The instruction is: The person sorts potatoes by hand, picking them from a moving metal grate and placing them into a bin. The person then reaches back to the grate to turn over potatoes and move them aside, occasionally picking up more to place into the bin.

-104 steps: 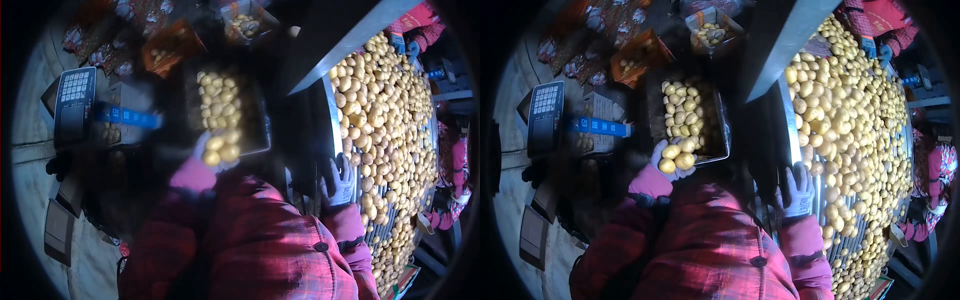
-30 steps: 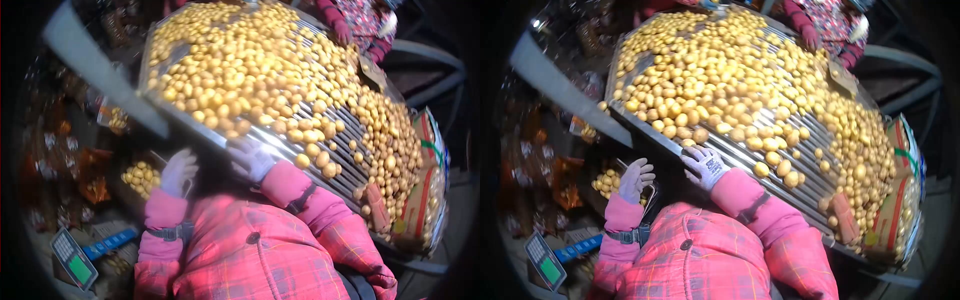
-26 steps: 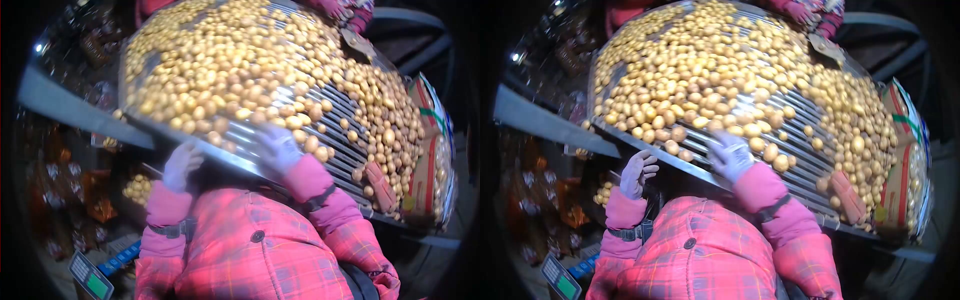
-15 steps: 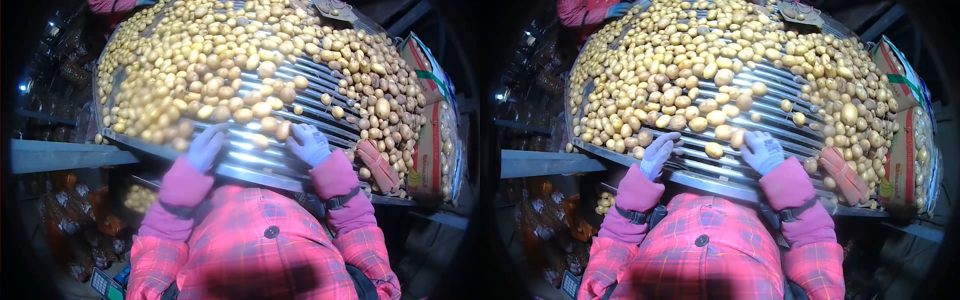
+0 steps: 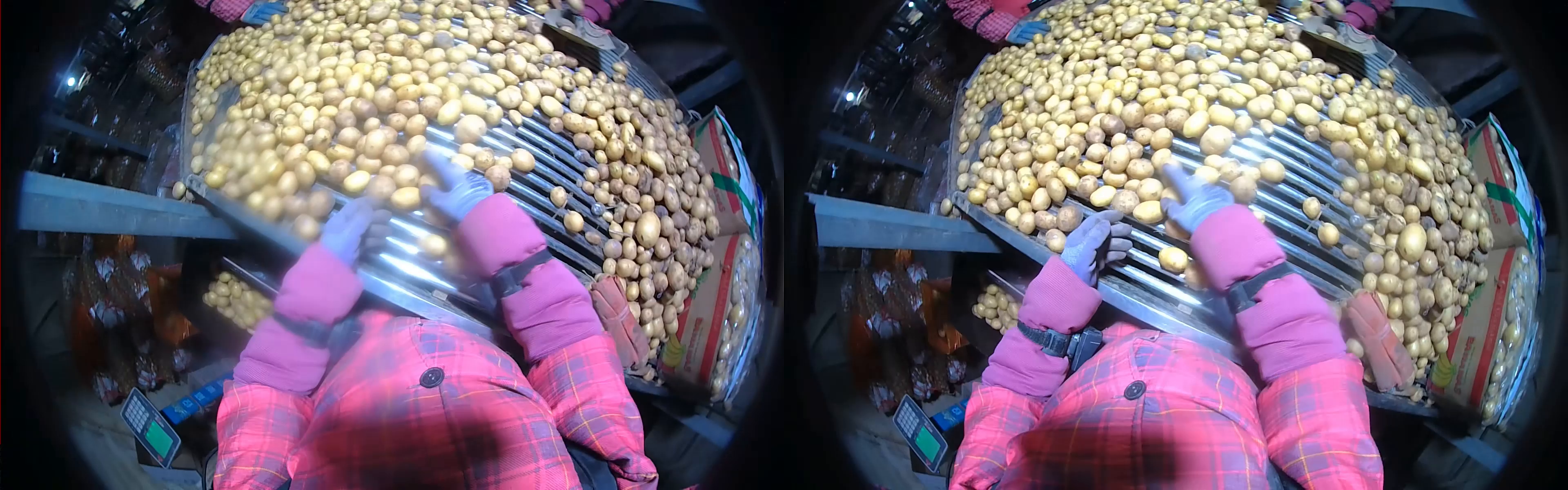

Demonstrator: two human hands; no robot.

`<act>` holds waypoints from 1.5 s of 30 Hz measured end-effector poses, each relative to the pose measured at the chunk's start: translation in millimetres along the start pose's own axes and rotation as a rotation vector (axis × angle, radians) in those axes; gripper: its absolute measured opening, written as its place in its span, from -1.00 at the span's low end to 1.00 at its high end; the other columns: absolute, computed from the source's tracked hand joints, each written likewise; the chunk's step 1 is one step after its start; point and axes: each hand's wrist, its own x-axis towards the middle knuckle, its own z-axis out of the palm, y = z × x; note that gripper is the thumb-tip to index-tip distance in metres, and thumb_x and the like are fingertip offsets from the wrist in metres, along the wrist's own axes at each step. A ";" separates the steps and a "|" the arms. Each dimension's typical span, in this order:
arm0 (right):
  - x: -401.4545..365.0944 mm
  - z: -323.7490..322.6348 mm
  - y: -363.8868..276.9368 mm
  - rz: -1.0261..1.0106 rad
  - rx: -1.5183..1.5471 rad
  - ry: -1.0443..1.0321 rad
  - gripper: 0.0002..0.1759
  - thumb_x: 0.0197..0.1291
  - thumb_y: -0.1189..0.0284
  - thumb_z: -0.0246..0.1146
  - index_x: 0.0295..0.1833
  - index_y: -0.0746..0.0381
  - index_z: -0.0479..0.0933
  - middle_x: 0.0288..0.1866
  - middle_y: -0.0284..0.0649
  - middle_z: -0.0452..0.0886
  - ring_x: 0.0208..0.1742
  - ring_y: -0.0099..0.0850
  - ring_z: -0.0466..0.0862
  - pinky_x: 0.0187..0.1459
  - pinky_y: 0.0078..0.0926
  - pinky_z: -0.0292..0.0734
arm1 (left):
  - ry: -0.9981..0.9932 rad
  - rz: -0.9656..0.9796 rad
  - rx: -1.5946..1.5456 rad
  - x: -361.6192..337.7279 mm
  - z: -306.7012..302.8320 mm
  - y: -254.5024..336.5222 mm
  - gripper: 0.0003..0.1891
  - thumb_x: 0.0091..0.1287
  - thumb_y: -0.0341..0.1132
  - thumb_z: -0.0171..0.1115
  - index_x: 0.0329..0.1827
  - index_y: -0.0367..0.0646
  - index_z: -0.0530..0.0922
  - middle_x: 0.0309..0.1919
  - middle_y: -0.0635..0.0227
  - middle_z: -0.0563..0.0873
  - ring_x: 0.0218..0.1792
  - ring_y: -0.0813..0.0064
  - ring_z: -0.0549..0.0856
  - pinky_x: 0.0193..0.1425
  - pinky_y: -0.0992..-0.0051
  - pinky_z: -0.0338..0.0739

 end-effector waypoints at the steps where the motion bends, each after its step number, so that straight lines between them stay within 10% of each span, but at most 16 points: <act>1: 4.0 -3.3 3.3 0.076 0.133 -0.051 -0.41 0.16 0.03 0.10 0.27 0.02 0.29 0.10 -0.03 0.53 0.04 -0.05 0.58 0.02 -0.13 0.47 | 0.024 0.012 0.025 -4.5 2.3 3.6 -0.58 0.45 -0.16 -0.01 0.24 -0.26 0.32 -0.05 0.22 0.61 -0.18 0.49 0.65 -0.09 0.46 0.62; 5: 4.3 -8.6 11.1 -0.199 0.603 -0.139 -0.43 0.22 -0.05 0.11 0.20 0.10 0.44 -0.02 -0.13 0.61 0.00 -0.23 0.60 0.02 -0.30 0.48 | 0.060 -0.048 -0.358 -5.5 30.7 8.6 -0.53 0.44 -0.04 -0.04 0.33 -0.02 0.31 0.15 0.18 0.54 0.02 0.26 0.63 0.05 0.23 0.60; 10: -29.0 -53.4 57.6 0.059 0.878 0.018 -0.46 0.25 0.04 0.16 0.23 0.13 0.44 -0.06 -0.20 0.64 -0.13 -0.41 0.63 -0.06 -0.48 0.53 | 0.182 -0.030 -0.185 -14.6 43.0 14.1 -0.55 0.39 -0.07 0.04 0.20 -0.19 0.42 0.02 0.12 0.59 -0.03 0.19 0.65 -0.04 0.25 0.63; 15: -72.4 -27.6 74.9 -0.112 -0.109 -0.197 -0.39 0.18 0.06 0.13 0.30 0.09 0.32 0.02 0.04 0.59 0.01 -0.10 0.62 0.05 -0.17 0.47 | 0.272 -0.009 0.018 -8.6 41.2 3.1 -0.64 0.36 -0.20 0.11 0.07 -0.29 0.45 -0.15 0.16 0.64 -0.17 0.25 0.68 -0.09 0.37 0.63; 21: -47.6 -0.7 42.8 -0.095 0.041 -0.072 -0.42 0.13 0.07 0.15 0.21 0.12 0.35 -0.02 0.05 0.56 -0.01 0.02 0.57 0.03 -0.06 0.43 | 0.092 -0.007 0.208 10.4 37.3 -13.2 -0.62 0.33 -0.30 0.12 0.13 -0.33 0.39 -0.18 0.23 0.61 -0.25 0.48 0.62 -0.12 0.53 0.56; 23: -34.5 -10.6 46.4 -0.176 0.279 -0.230 -0.36 0.12 0.07 0.19 0.27 0.14 0.35 0.05 0.04 0.55 0.08 0.02 0.55 0.10 -0.14 0.42 | -0.068 0.288 0.551 18.3 2.7 -40.0 -0.59 0.33 -0.28 0.12 0.16 -0.33 0.37 -0.20 0.26 0.62 -0.26 0.50 0.62 -0.13 0.56 0.54; 26: -7.2 -27.3 60.1 -0.095 0.449 -0.052 -0.45 0.13 0.09 0.22 0.16 0.19 0.49 0.10 0.01 0.56 0.11 -0.12 0.57 0.14 -0.29 0.43 | 0.133 0.115 0.245 8.5 28.2 -22.9 -0.59 0.34 -0.24 0.11 0.14 -0.33 0.40 -0.28 0.27 0.63 -0.26 0.50 0.62 -0.15 0.56 0.54; 32: 63.9 -55.2 69.2 -0.200 -0.153 0.213 -0.55 0.23 0.16 0.03 0.11 0.20 0.48 0.07 0.00 0.53 0.09 -0.03 0.51 0.04 -0.15 0.43 | 0.173 0.023 0.167 -2.8 39.7 -10.6 -0.70 0.39 -0.32 0.01 0.07 -0.34 0.47 -0.36 0.29 0.61 -0.37 0.48 0.63 -0.18 0.52 0.57; 37: 79.4 -63.7 67.7 -0.024 0.643 -0.035 -0.76 0.14 0.29 0.15 -0.20 0.20 0.60 -0.36 -0.16 0.63 -0.23 -0.37 0.63 -0.13 -0.41 0.50 | 0.128 0.172 0.421 -15.5 66.8 20.5 -0.72 0.31 -0.56 -0.01 0.08 -0.33 0.44 -0.35 0.31 0.60 -0.34 0.52 0.60 -0.16 0.53 0.55; 39: 101.0 -56.7 82.1 -0.216 0.284 0.351 -0.68 0.20 0.22 0.06 -0.08 0.17 0.56 -0.15 -0.12 0.64 -0.09 -0.16 0.62 -0.05 -0.26 0.49 | 0.142 0.202 0.470 -14.6 67.3 19.8 -0.72 0.31 -0.57 -0.01 0.07 -0.32 0.45 -0.36 0.32 0.59 -0.34 0.52 0.60 -0.15 0.53 0.54; 42: 119.2 -49.7 78.7 -0.355 -0.328 0.234 -0.61 0.16 0.11 0.08 0.03 0.01 0.54 -0.04 -0.11 0.56 0.06 -0.08 0.53 0.04 -0.13 0.46 | 0.235 0.063 0.201 -10.0 65.5 18.9 -0.73 0.34 -0.44 0.03 0.07 -0.32 0.45 -0.35 0.31 0.60 -0.33 0.48 0.61 -0.16 0.49 0.55; 45: 125.5 -41.1 65.0 -0.231 -0.265 0.221 -0.63 0.15 0.12 0.07 -0.03 0.06 0.52 -0.09 -0.10 0.55 0.05 -0.10 0.55 0.01 -0.14 0.46 | 0.338 -0.130 -0.218 -5.4 65.8 20.7 -0.67 0.36 -0.27 0.06 0.08 -0.31 0.46 -0.32 0.30 0.62 -0.34 0.45 0.62 -0.19 0.47 0.55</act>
